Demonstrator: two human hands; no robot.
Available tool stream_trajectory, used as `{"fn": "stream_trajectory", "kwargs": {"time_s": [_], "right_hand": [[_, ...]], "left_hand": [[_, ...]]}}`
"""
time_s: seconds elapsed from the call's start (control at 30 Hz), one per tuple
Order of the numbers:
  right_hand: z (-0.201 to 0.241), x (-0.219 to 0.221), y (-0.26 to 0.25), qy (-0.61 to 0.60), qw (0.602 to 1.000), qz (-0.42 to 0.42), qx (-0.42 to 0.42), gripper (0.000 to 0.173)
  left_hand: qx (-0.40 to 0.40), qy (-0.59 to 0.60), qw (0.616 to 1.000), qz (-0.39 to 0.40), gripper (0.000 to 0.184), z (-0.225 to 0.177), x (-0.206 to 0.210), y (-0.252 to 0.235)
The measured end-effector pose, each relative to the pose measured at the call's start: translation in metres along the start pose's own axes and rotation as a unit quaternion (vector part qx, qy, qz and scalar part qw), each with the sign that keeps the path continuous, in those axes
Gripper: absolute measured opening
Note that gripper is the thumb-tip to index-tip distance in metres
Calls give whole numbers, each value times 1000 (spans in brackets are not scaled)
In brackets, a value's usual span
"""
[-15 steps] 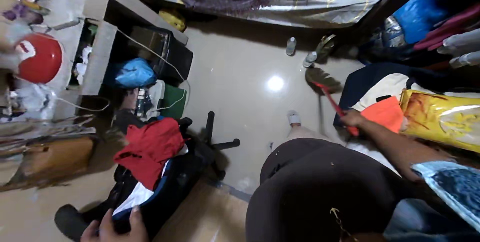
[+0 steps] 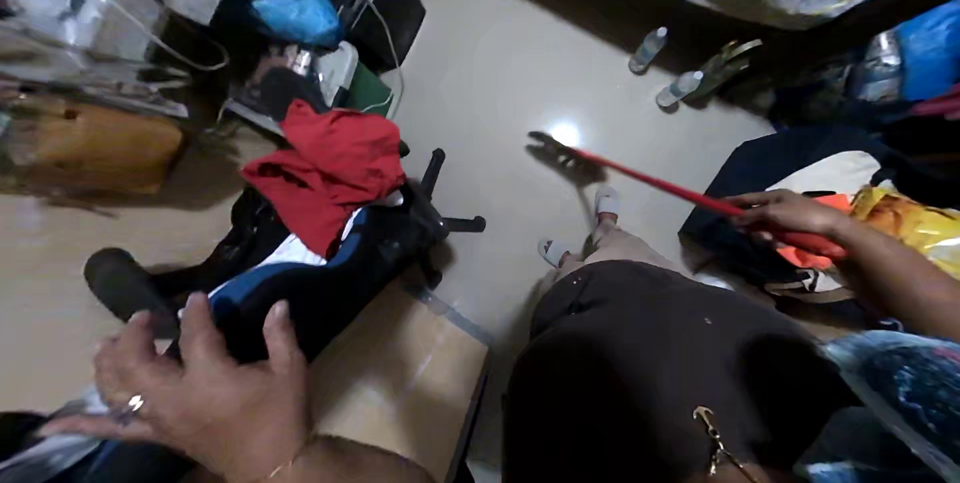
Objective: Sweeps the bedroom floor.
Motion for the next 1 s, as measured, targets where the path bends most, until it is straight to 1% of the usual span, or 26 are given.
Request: {"fn": "stream_trajectory", "kwargs": {"time_s": [0.03, 0.1, 0.13, 0.2, 0.27, 0.3, 0.37, 0.43, 0.5, 0.57, 0.67, 0.73, 0.8, 0.87, 0.93, 1.0], "right_hand": [[3, -6, 4, 25, 999, -37, 6, 41], [12, -2, -4, 60, 994, -90, 17, 46], [18, 6, -14, 63, 992, -108, 21, 47], [25, 31, -44, 56, 990, -126, 26, 42], [29, 69, -74, 57, 992, -103, 39, 35], [34, 90, -84, 63, 994, -78, 44, 33], [46, 129, -89, 83, 996, -8, 42, 30], [63, 149, -86, 78, 995, 53, 29, 26], [87, 139, -74, 40, 995, 89, 9, 31], [115, 106, -59, 8, 994, 105, -29, 33], [169, 40, -49, 16, 994, 73, -83, 36], [213, 5, -59, 60, 993, 21, -98, 37], [257, -14, -83, 107, 989, -36, -94, 42], [301, -17, -118, 143, 982, -71, -99, 45], [339, -14, -165, 178, 974, -82, -111, 44], [368, -4, -207, 239, 961, -64, -127, 40]], "left_hand": [[-10, 4, 1000, 3, 66, -1, 0, -1], [-21, -8, 1000, 11, 64, -5, 4, -4], [-22, -20, 1000, 8, 62, -6, 7, -4], [-15, -34, 999, 1, 61, -6, 11, -4], [-6, -25, 1000, 14, 62, -6, 9, -3], [-1, -9, 1000, 18, 62, -8, 4, -1], [8, 14, 1000, 12, 61, -8, -6, 3], [6, 9, 1000, 6, 61, -4, -10, 7], [1, -1, 1000, 6, 62, 0, -8, 7], [-16, -22, 1000, 15, 66, 1, -4, 5], [-64, -50, 996, 46, 73, 1, 4, -6], [-97, -72, 991, 63, 73, 4, 10, -18], [-130, -93, 984, 75, 72, 9, 15, -29], [-154, -100, 980, 81, 71, 10, 18, -36], [-178, -111, 974, 87, 69, 9, 20, -39], [-206, -116, 967, 95, 69, 5, 21, -45]]}}
Point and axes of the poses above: each hand's wrist, its own y-axis away from the middle knuckle, its own x-axis out of the palm, z = x × y, the point moved 9 cm from there along -y, towards the middle knuckle, and after that the axes turned 7 degrees about y, right-handed, at the moved point
